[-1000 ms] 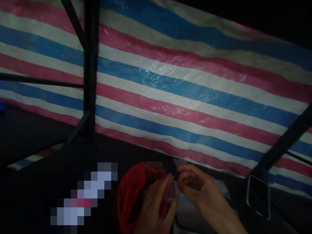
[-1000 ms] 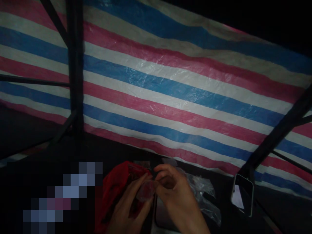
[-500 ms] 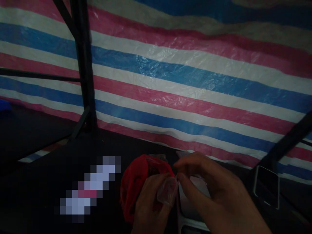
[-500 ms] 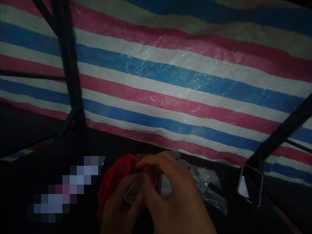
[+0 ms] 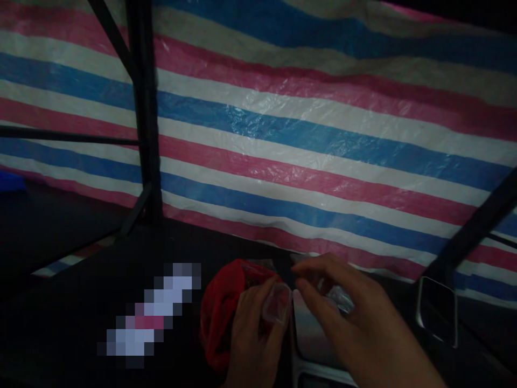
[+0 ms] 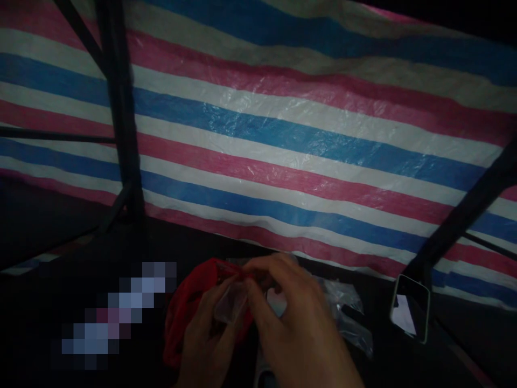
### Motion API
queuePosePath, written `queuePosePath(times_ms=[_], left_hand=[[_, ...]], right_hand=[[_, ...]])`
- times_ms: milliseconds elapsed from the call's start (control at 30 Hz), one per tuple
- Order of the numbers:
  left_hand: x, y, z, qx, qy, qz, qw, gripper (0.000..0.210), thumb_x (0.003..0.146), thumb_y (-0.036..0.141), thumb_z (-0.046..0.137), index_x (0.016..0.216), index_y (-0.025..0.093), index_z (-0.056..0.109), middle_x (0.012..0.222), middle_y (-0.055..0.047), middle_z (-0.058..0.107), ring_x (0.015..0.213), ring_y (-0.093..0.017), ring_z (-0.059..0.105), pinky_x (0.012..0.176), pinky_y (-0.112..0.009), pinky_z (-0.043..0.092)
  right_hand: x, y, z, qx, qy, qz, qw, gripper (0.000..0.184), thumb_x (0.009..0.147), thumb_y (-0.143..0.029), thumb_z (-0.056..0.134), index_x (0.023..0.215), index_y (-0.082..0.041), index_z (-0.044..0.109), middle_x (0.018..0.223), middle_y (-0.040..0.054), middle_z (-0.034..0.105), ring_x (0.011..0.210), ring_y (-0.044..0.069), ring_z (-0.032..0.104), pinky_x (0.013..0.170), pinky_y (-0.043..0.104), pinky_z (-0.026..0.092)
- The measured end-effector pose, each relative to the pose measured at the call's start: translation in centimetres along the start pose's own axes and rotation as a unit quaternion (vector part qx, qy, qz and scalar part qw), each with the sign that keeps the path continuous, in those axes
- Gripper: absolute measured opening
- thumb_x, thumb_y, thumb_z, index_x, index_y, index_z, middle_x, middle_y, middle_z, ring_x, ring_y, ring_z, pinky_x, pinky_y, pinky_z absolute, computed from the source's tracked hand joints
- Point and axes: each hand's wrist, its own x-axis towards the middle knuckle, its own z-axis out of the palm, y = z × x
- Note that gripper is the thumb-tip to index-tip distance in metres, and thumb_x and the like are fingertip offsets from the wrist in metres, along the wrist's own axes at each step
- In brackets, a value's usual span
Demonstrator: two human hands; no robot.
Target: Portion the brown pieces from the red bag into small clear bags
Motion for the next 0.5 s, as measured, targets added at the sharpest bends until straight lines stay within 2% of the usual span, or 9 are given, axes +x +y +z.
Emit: queuePosePath(times_ms=[67,133,233,333,400,467,500], left_hand=[[0.1,-0.1,0.0,0.027,0.005,0.036,0.999,0.028,0.099,0.028,0.057,0.126,0.027,0.065,0.113,-0.006,0.082,0.099,-0.021,0.08,0.081,-0.034,0.067],[0.2,-0.4,0.0,0.053,-0.007,0.074,0.996,0.031,0.098,0.025,0.055,0.129,0.026,0.063,0.111,-0.006,0.083,0.097,-0.021,0.08,0.08,-0.034,0.065],[0.2,-1.1,-0.2,0.095,-0.053,0.127,0.986,0.038,0.099,0.02,0.051,0.136,0.024,0.059,0.115,-0.006,0.082,0.101,-0.02,0.078,0.088,-0.034,0.062],[0.1,-1.8,-0.3,0.13,-0.111,0.201,0.965,0.041,0.099,0.016,0.049,0.137,0.024,0.061,0.117,-0.004,0.082,0.105,-0.02,0.077,0.096,-0.032,0.058],[-0.1,-2.3,-0.4,0.138,-0.121,0.252,0.95,0.041,0.099,0.016,0.048,0.137,0.024,0.062,0.118,-0.004,0.082,0.107,-0.02,0.077,0.099,-0.031,0.056],[-0.3,-2.7,-0.6,0.134,-0.111,0.257,0.951,0.041,0.099,0.018,0.047,0.136,0.025,0.062,0.12,-0.004,0.082,0.109,-0.02,0.077,0.1,-0.03,0.056],[-0.3,-2.8,-0.8,0.127,-0.107,0.234,0.958,0.04,0.099,0.02,0.047,0.136,0.026,0.062,0.122,-0.004,0.082,0.11,-0.02,0.077,0.1,-0.03,0.057]], right_hand=[[0.1,1.4,1.8,-0.009,-0.046,0.057,0.997,0.017,0.088,-0.031,0.073,0.102,-0.029,0.08,0.093,0.0022,0.08,0.078,0.02,0.071,0.07,0.029,0.056],[0.0,2.7,2.9,0.005,-0.086,0.097,0.992,0.019,0.089,-0.025,0.067,0.104,-0.028,0.078,0.092,0.0019,0.079,0.077,0.019,0.071,0.068,0.028,0.054],[-0.4,3.8,3.3,0.057,-0.091,0.133,0.985,0.024,0.088,-0.015,0.059,0.102,-0.025,0.075,0.086,0.0004,0.076,0.075,0.016,0.069,0.065,0.024,0.051],[-0.6,4.2,2.2,0.099,-0.076,0.157,0.98,0.017,0.085,-0.018,0.061,0.096,-0.022,0.072,0.082,-0.0004,0.072,0.074,0.015,0.067,0.066,0.024,0.051],[-0.5,4.7,0.8,0.108,-0.1,0.163,0.976,0.013,0.085,-0.025,0.064,0.095,-0.022,0.071,0.082,-0.0005,0.072,0.078,0.016,0.068,0.07,0.024,0.052],[-0.3,6.0,-0.8,0.102,-0.107,0.162,0.976,0.019,0.087,-0.035,0.065,0.099,-0.023,0.072,0.087,0.0008,0.074,0.084,0.018,0.07,0.075,0.027,0.053],[-0.3,7.0,-1.6,0.089,-0.088,0.164,0.979,0.024,0.088,-0.041,0.064,0.101,-0.023,0.073,0.09,0.0021,0.075,0.087,0.019,0.071,0.078,0.028,0.053]])
